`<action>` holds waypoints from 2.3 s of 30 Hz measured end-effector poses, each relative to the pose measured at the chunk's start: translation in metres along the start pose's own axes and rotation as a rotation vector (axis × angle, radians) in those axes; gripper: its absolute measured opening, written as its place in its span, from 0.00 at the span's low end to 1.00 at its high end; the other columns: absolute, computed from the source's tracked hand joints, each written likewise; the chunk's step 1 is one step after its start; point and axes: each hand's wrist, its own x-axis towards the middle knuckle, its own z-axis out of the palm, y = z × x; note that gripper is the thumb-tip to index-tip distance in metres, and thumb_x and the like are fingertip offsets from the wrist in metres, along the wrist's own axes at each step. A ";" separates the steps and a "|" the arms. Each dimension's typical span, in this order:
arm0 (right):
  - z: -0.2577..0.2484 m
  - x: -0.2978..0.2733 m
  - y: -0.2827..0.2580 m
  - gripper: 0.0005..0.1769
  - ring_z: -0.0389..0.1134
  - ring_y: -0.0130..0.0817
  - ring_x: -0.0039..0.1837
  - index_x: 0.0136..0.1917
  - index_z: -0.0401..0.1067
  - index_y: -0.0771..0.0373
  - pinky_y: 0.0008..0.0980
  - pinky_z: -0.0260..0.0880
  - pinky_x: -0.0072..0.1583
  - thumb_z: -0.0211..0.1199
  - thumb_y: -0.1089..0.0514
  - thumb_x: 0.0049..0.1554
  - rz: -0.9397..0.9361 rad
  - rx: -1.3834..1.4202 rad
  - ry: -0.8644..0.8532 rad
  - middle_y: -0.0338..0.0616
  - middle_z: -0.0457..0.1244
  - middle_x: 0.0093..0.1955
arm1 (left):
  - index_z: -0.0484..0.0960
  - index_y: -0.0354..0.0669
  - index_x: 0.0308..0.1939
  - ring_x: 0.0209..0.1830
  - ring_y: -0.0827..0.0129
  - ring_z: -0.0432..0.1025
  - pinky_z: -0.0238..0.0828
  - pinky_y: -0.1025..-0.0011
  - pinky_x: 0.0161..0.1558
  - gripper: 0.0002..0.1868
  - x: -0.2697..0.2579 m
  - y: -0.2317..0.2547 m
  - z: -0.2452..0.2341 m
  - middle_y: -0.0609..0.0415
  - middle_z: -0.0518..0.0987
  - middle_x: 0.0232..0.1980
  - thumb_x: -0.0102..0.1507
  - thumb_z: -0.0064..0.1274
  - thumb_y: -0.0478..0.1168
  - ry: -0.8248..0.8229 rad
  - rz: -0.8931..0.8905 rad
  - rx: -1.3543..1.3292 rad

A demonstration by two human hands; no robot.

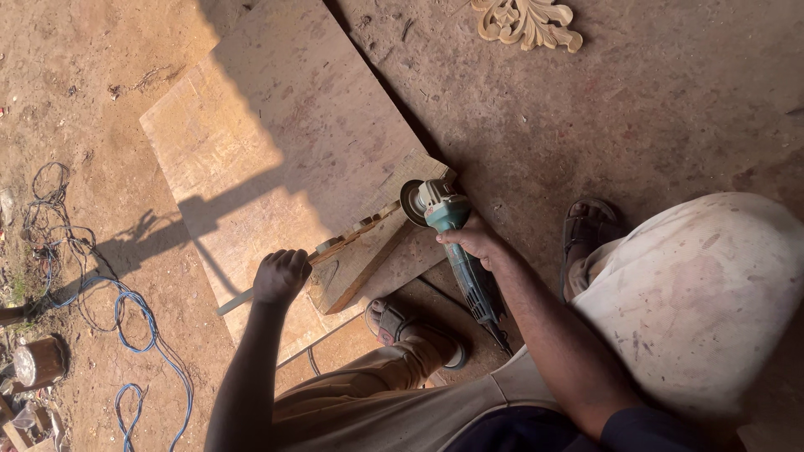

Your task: The person uses an angle grinder to carve and smooth the edges of a decorative wooden piece. They hold the piece with one hand and guide the grinder along the contours with the other, occasionally repositioning the piece to access different areas.

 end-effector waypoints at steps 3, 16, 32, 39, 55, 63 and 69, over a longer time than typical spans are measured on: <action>0.005 -0.007 -0.008 0.42 0.70 0.41 0.61 0.66 0.66 0.60 0.47 0.74 0.59 0.74 0.57 0.38 -0.134 -0.142 0.074 0.49 0.66 0.58 | 0.71 0.46 0.30 0.26 0.61 0.74 0.73 0.62 0.33 0.10 0.007 0.006 -0.002 0.55 0.73 0.23 0.60 0.58 0.37 -0.023 -0.027 0.017; 0.029 -0.032 -0.029 0.64 0.69 0.50 0.66 0.81 0.37 0.66 0.49 0.73 0.63 0.74 0.49 0.46 -0.120 -0.851 0.216 0.58 0.61 0.69 | 0.70 0.46 0.36 0.25 0.60 0.73 0.74 0.61 0.31 0.11 0.033 0.019 0.006 0.53 0.72 0.21 0.62 0.59 0.37 -0.185 0.005 0.083; 0.009 -0.003 -0.003 0.51 0.67 0.39 0.64 0.73 0.57 0.62 0.45 0.72 0.63 0.75 0.59 0.38 -0.136 -0.108 0.058 0.50 0.64 0.62 | 0.70 0.46 0.35 0.25 0.59 0.73 0.73 0.61 0.31 0.11 0.036 0.018 0.006 0.53 0.73 0.22 0.61 0.59 0.37 -0.152 0.009 0.084; 0.026 -0.020 -0.022 0.48 0.66 0.35 0.63 0.71 0.59 0.60 0.42 0.69 0.63 0.74 0.60 0.39 -0.238 -0.092 0.034 0.44 0.63 0.63 | 0.71 0.44 0.32 0.26 0.58 0.73 0.72 0.59 0.33 0.10 0.011 0.013 -0.004 0.52 0.75 0.24 0.64 0.57 0.37 0.024 -0.224 -0.030; 0.022 -0.071 -0.086 0.51 0.66 0.40 0.67 0.73 0.52 0.64 0.42 0.69 0.66 0.74 0.59 0.42 -0.525 -0.114 0.134 0.49 0.62 0.66 | 0.78 0.41 0.40 0.45 0.57 0.75 0.69 0.60 0.44 0.02 0.092 0.068 -0.048 0.53 0.82 0.45 0.65 0.53 0.35 0.347 -0.179 -0.030; 0.017 -0.087 -0.100 0.47 0.71 0.46 0.65 0.71 0.55 0.63 0.43 0.72 0.64 0.75 0.54 0.44 -0.494 -0.273 0.206 0.54 0.67 0.64 | 0.80 0.42 0.44 0.47 0.61 0.75 0.68 0.62 0.45 0.06 0.109 0.088 -0.051 0.55 0.81 0.47 0.63 0.51 0.34 0.282 -0.058 0.039; 0.016 -0.080 -0.094 0.49 0.68 0.44 0.67 0.73 0.52 0.63 0.44 0.70 0.66 0.74 0.55 0.44 -0.461 -0.250 0.181 0.52 0.64 0.66 | 0.79 0.42 0.43 0.47 0.61 0.75 0.68 0.61 0.45 0.05 0.115 0.088 -0.049 0.55 0.82 0.46 0.64 0.52 0.35 0.297 -0.077 0.027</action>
